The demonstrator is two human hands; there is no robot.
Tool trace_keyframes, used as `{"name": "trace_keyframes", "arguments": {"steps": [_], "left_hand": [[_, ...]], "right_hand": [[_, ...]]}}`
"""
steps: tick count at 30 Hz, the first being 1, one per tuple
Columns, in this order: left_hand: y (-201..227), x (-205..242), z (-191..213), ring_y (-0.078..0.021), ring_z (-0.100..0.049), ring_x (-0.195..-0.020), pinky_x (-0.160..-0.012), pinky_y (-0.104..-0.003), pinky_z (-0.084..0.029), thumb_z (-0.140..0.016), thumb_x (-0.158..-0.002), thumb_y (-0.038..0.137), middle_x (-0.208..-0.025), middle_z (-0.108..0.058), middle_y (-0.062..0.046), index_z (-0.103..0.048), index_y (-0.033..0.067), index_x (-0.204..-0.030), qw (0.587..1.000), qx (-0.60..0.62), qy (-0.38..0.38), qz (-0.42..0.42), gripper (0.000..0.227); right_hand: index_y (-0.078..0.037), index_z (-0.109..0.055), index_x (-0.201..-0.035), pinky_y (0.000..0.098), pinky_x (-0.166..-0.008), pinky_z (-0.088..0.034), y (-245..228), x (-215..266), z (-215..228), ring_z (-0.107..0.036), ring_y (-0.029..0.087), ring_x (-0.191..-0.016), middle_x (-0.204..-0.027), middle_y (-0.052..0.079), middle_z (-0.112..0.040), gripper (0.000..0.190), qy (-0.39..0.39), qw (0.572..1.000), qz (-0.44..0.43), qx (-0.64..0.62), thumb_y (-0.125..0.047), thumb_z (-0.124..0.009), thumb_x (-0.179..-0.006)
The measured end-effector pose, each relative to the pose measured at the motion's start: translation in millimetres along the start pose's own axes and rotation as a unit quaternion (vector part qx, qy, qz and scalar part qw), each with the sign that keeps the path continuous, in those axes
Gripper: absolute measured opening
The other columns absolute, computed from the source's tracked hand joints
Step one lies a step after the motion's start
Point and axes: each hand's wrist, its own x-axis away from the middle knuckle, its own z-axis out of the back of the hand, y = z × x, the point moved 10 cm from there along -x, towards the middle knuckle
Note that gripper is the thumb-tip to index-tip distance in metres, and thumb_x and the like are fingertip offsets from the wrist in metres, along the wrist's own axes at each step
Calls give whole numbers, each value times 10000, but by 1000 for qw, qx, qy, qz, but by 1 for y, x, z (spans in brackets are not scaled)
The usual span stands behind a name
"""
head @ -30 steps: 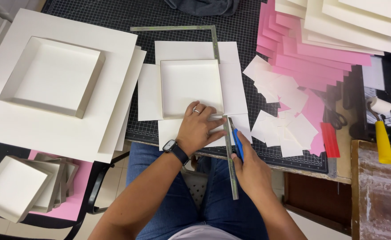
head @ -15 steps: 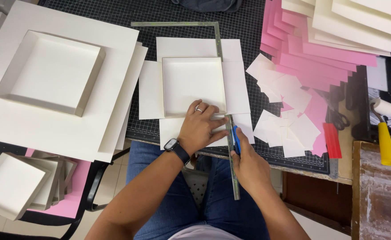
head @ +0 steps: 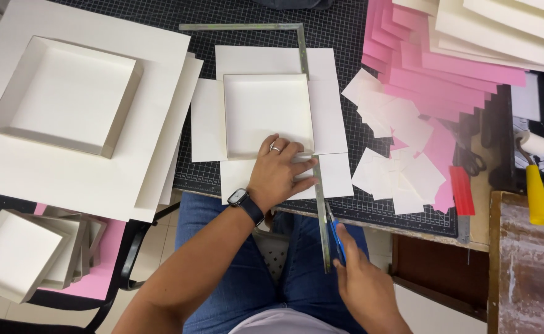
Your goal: Trimming excess paper around a small box using a utility knife and an L-square ruler
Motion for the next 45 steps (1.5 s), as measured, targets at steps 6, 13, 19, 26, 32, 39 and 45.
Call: {"name": "trace_keyframes", "arguments": {"steps": [6,13,19,26,32,39,45], "left_hand": [[2,0,2,-320,-578,-999,-1090,-574,-385,-699,-917,545,-1096,-626,-59,-807,233,-1092,1000,5,1,-1,373],[7,-5,11,-309,-573,-990,-1084,-553,-393,-664,-933,557,-1085,-622,-68,-807,246,-1071,1000,-3,3,-1,369],[15,-4,9,-308,-534,-980,-907,-502,-416,-700,-915,511,-1106,-614,-57,-781,243,-1121,1000,-7,-19,5,347],[-12,-14,0,-294,-569,-1129,-1013,-502,-427,-700,-906,427,-1211,-579,-31,-749,238,-1139,989,79,-79,97,304],[-99,-88,-15,-326,-524,-1290,-1105,-547,-382,-692,-938,289,-1316,-581,-56,-554,191,-1406,981,13,-114,156,497],[-173,-117,-108,-305,-449,-1397,-1130,-521,-429,-681,-876,227,-1455,-541,13,-530,291,-1493,946,-55,-271,169,638],[-174,-120,-113,-250,-419,-1387,-1120,-499,-431,-617,-877,308,-1458,-533,56,-627,305,-1417,936,-85,-309,147,541]], "right_hand": [[-433,-138,-1614,518,-624,-565,7,-6,43,-763,364,-807,-1223,-15,-724,710,66,997,-16,-37,-454,-458,-980],[-466,-97,-1625,534,-617,-624,49,-22,48,-771,364,-809,-1318,83,-642,723,106,992,-66,-17,-438,-455,-997],[-450,-270,-1597,422,-772,-556,52,-13,93,-818,279,-722,-876,75,-779,692,98,961,-148,-212,-416,-522,-954],[-5,-461,-1470,444,-627,-635,41,-110,101,-765,330,-695,-950,239,-727,668,192,876,26,-441,-194,-752,-898],[-21,-530,-1384,587,-827,-563,-5,-143,147,-712,429,-1026,-1155,216,-704,485,211,896,64,-385,-210,-698,-970],[-104,-591,-1311,438,-797,-527,13,-188,133,-715,316,-945,-1057,130,-764,447,217,859,55,-460,-203,-746,-904],[-67,-476,-1343,444,-783,-625,-28,-184,140,-754,316,-934,-1002,218,-744,458,74,670,180,-716,-98,-682,-935]]}}
